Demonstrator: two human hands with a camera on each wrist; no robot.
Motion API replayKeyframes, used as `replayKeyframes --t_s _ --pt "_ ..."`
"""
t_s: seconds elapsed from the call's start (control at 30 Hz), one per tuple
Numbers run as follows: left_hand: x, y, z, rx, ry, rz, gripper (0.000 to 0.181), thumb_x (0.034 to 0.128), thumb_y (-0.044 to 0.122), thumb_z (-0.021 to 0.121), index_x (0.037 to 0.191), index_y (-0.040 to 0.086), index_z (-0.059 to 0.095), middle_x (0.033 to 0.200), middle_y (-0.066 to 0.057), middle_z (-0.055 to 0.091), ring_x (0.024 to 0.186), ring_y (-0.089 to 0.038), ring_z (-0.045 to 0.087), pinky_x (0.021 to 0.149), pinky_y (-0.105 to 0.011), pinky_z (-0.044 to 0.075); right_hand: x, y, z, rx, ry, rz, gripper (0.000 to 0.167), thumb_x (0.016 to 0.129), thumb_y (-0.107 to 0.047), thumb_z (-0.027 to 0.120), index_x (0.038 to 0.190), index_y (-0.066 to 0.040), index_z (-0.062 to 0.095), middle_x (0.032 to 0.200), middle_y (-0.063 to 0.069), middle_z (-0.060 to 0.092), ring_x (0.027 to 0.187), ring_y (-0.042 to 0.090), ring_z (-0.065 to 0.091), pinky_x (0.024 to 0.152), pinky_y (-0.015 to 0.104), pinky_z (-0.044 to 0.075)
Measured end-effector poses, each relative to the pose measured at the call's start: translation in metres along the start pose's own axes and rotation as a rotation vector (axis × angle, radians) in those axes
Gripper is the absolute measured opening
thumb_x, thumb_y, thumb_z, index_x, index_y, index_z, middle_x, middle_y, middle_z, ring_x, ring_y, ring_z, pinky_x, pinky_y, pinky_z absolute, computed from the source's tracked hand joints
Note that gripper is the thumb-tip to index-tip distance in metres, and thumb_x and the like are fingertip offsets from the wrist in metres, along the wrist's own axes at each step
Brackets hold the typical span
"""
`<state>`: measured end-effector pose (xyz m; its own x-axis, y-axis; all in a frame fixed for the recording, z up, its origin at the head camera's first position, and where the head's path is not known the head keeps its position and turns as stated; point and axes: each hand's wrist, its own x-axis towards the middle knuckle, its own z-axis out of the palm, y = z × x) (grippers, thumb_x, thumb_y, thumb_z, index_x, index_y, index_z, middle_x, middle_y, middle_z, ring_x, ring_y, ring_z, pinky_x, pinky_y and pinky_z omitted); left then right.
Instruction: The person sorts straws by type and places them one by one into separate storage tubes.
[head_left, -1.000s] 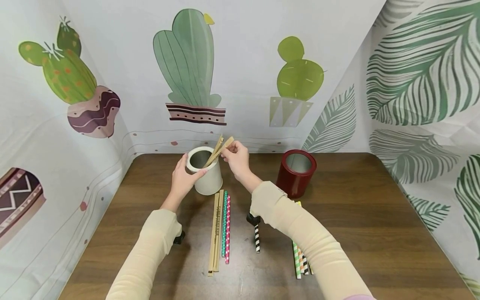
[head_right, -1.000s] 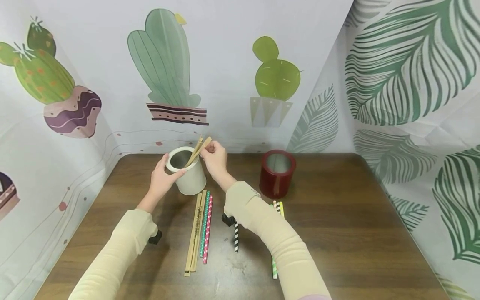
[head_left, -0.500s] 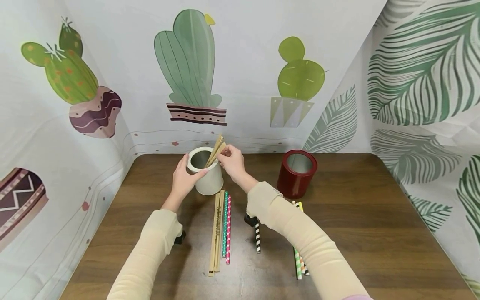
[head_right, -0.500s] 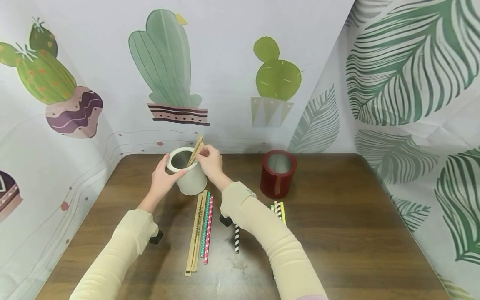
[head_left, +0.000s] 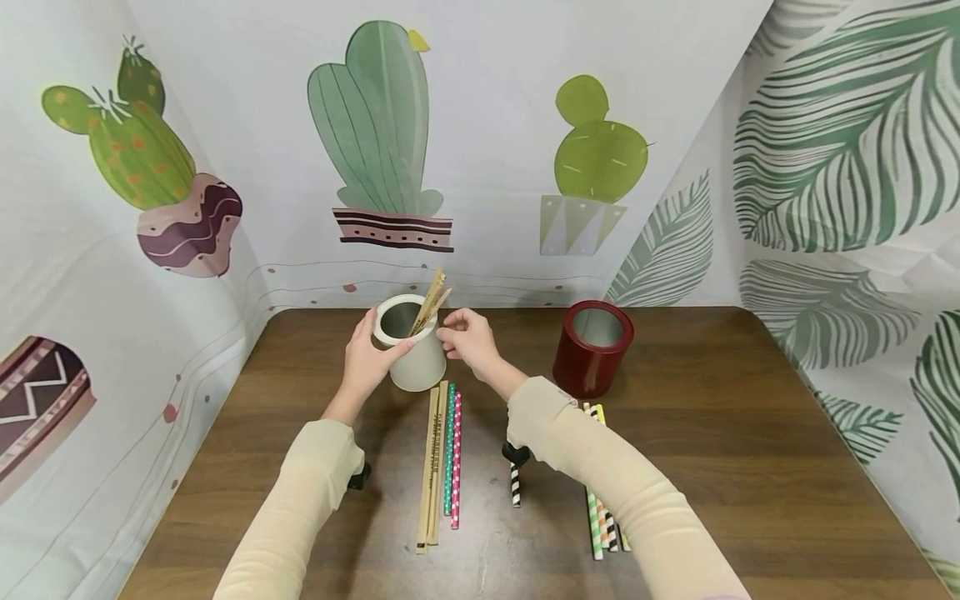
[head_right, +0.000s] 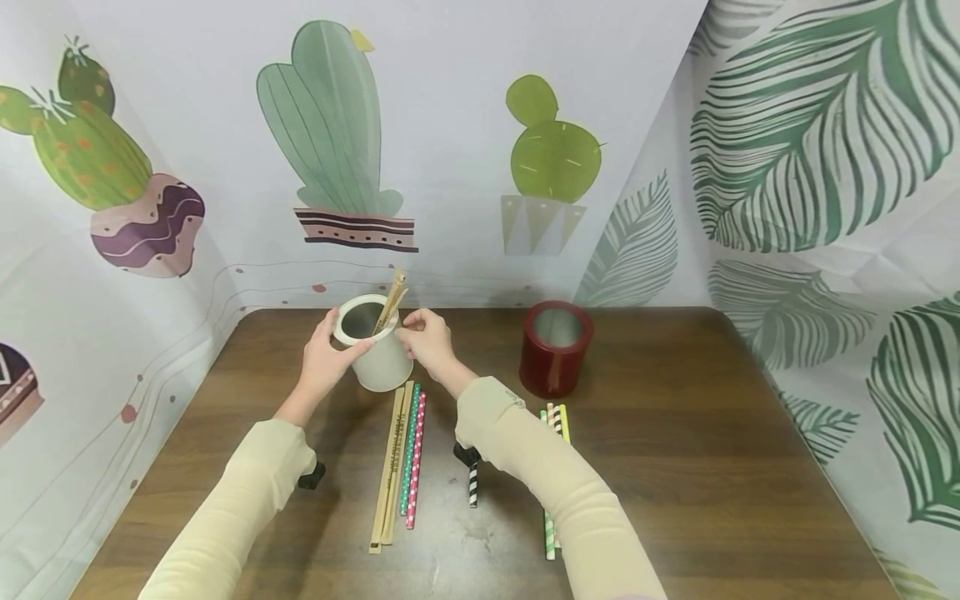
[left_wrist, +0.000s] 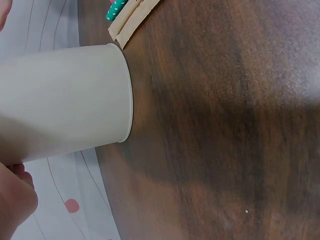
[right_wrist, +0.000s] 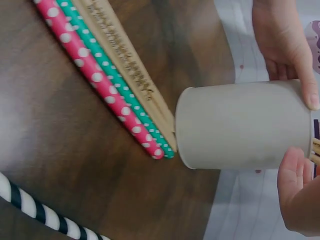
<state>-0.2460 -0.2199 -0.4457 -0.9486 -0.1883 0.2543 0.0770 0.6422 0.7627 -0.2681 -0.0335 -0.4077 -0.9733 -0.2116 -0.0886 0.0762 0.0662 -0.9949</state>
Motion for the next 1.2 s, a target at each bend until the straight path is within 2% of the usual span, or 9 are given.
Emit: replayKeyframes --t_s 0.2,0.43,0.63,0.73,0.9,1.03,1.2 --pt "0.000 0.000 0.000 0.005 0.003 0.006 0.091 0.0683 0.045 0.070 0.138 0.005 0.027 0.141 -0.015 0.030 0.128 -0.033 0.031 0.102 -0.048 0.028 -0.005 0.013 0.000 -0.008 -0.033 0.024 0.015 0.079 -0.003 0.061 0.092 0.001 0.055 0.067 -0.001 0.052 0.057 0.015 0.055 0.059 0.035 0.053" --pt "0.001 0.001 0.000 0.012 -0.002 0.002 0.092 0.0682 0.044 0.070 0.138 0.004 0.027 0.141 -0.016 0.030 0.127 -0.034 0.031 0.102 -0.049 0.027 -0.013 0.030 0.003 -0.104 -0.094 -0.010 0.012 0.080 -0.003 0.059 0.090 0.002 0.057 0.065 -0.001 0.050 0.057 0.011 0.052 0.059 0.033 0.052" --pt "0.000 0.002 0.000 0.005 0.001 0.000 0.090 0.0684 0.043 0.071 0.138 0.005 0.027 0.141 -0.015 0.031 0.127 -0.034 0.032 0.101 -0.049 0.027 -0.022 0.046 0.004 -0.287 -0.187 -0.104 0.016 0.078 -0.003 0.060 0.093 0.004 0.061 0.082 0.009 0.061 0.070 0.011 0.054 0.064 0.021 0.045" --pt "0.000 0.001 0.000 0.005 0.001 -0.001 0.090 0.0688 0.043 0.070 0.138 0.005 0.028 0.141 -0.015 0.031 0.127 -0.034 0.032 0.101 -0.050 0.027 -0.026 0.053 0.004 -0.382 -0.246 -0.126 0.020 0.078 -0.007 0.061 0.096 0.001 0.062 0.093 0.009 0.065 0.082 0.013 0.059 0.071 0.020 0.045" --pt "0.000 0.001 0.000 0.001 -0.006 -0.005 0.089 0.0692 0.043 0.070 0.138 0.007 0.027 0.141 -0.014 0.030 0.128 -0.034 0.031 0.101 -0.050 0.027 -0.030 0.063 0.003 -0.523 -0.362 -0.182 0.024 0.081 -0.013 0.060 0.101 -0.001 0.063 0.098 0.007 0.065 0.089 0.016 0.057 0.077 0.027 0.045" --pt "0.000 0.001 -0.001 -0.004 -0.013 -0.008 0.090 0.0690 0.044 0.070 0.139 0.007 0.026 0.142 -0.014 0.029 0.128 -0.033 0.030 0.101 -0.051 0.027 -0.036 0.069 0.002 -0.638 -0.460 -0.233 0.030 0.082 -0.017 0.060 0.110 -0.005 0.061 0.111 0.008 0.061 0.099 0.021 0.055 0.085 0.034 0.044" --pt "0.000 0.002 -0.001 -0.006 -0.019 -0.013 0.090 0.0694 0.044 0.070 0.139 0.008 0.026 0.142 -0.014 0.028 0.128 -0.033 0.030 0.101 -0.051 0.026 -0.046 0.076 0.002 -0.884 -0.560 -0.348 0.041 0.083 -0.027 0.056 0.121 -0.012 0.053 0.131 0.011 0.047 0.123 0.026 0.041 0.097 0.043 0.035"
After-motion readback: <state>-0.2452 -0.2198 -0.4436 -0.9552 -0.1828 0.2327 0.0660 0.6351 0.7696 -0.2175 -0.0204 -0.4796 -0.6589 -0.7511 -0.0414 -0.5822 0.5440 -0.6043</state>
